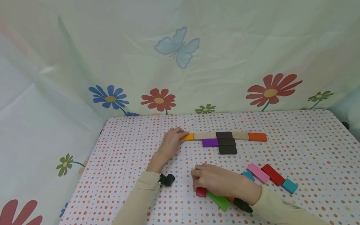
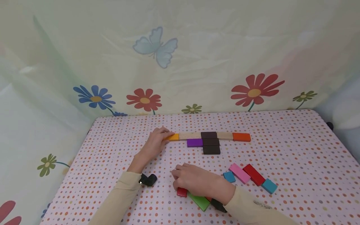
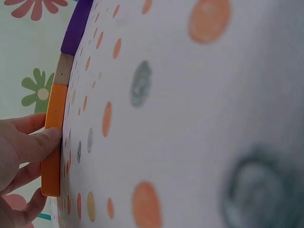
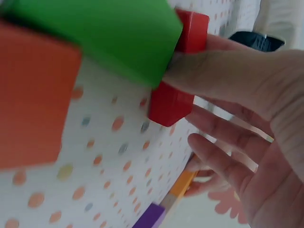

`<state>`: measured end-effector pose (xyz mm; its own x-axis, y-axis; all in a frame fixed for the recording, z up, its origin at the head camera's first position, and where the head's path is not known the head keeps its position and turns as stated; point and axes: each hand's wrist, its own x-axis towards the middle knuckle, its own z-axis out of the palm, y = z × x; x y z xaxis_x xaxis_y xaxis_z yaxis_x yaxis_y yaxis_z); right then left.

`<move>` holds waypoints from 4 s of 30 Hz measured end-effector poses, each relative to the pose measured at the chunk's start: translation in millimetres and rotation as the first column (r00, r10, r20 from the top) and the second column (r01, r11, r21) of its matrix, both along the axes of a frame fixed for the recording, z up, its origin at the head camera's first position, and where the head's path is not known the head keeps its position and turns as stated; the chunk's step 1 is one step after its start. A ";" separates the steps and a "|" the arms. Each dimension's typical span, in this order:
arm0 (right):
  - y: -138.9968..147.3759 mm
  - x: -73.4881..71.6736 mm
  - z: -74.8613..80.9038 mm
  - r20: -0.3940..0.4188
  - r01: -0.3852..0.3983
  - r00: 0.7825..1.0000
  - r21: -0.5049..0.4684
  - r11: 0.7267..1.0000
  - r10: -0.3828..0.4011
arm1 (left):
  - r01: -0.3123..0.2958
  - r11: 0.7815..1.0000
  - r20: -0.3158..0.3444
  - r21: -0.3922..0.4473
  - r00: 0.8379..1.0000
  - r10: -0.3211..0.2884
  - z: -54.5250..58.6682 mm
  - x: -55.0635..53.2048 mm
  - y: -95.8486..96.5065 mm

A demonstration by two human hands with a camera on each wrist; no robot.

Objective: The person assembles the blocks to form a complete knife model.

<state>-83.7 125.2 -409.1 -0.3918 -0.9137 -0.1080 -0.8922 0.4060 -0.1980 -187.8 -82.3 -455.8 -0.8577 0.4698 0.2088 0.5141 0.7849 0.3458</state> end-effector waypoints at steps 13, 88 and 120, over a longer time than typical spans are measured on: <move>6.4 -4.6 -4.1 0.035 0.003 0.999 -0.065 0.998 0.000 | 0.014 1.000 -0.001 -0.008 1.000 -0.014 3.1 0.6 0.4; 34.1 -24.0 5.1 0.127 0.518 0.855 -0.215 0.828 -0.502 | 0.006 1.000 0.116 -0.006 0.993 -0.005 12.6 -11.7 2.1; 84.0 47.7 -18.0 0.401 0.677 0.667 0.025 0.735 -0.628 | -0.005 1.000 0.123 -0.025 0.992 0.008 14.9 -9.1 1.0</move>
